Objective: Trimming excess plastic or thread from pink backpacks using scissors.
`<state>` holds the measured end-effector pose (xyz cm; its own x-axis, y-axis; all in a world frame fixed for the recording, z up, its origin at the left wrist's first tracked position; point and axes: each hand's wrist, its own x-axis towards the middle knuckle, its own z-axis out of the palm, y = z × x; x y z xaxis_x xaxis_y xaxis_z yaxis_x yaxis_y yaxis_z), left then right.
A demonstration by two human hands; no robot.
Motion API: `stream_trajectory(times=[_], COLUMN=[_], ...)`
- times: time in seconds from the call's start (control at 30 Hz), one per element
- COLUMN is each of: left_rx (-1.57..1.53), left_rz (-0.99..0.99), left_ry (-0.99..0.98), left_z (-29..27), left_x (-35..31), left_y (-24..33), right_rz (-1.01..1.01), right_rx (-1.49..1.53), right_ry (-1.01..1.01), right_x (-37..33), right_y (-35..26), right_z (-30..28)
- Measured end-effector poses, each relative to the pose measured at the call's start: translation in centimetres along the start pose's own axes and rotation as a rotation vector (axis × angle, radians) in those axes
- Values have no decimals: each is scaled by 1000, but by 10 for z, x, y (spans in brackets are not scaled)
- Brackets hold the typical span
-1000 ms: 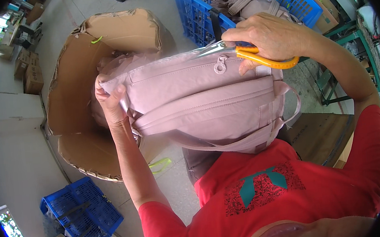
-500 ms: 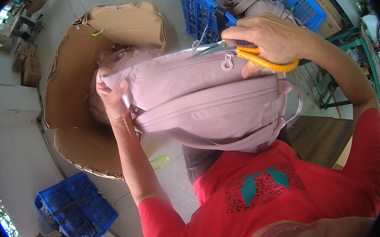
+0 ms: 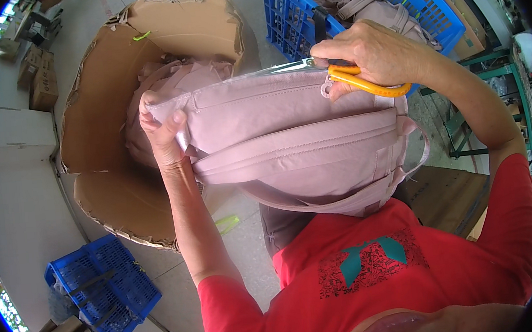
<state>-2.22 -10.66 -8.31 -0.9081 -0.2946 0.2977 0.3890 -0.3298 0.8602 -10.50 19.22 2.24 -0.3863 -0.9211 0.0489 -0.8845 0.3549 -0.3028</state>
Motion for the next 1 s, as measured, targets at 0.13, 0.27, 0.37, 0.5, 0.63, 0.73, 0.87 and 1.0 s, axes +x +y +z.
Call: stream_trajectory(times=[0.13,0.27,0.37,0.5,0.63,0.73,0.87,1.0], left_rx=[-66,-101,-103,-83,-125,-132,-170,-182], left_rz=[-15,-12,-1,-3,15,2,-39,-37], left_ry=[2,-1,-20,-1,-9,-15,-30,-22], left_z=[-1,0,-4,-8,-10,-7,-4,-1], left_x=[-2,-1,1,-1,-2,-2,-1,-2], left_y=[1,-3,-7,-6,-6,-5,-6,-3], right_rz=[-2,-32,-102,-94,-79,-76,-69,-102], right_rx=[11,-43,-22,75,91,103,206,155], right_ry=[-1,-7,45,-10,-27,3,19,26], right_x=[3,13,23,33,34,31,30,31], right_y=[0,2,3,-3,-4,-1,0,-2], right_z=[1,6,10,8,8,14,18,15])
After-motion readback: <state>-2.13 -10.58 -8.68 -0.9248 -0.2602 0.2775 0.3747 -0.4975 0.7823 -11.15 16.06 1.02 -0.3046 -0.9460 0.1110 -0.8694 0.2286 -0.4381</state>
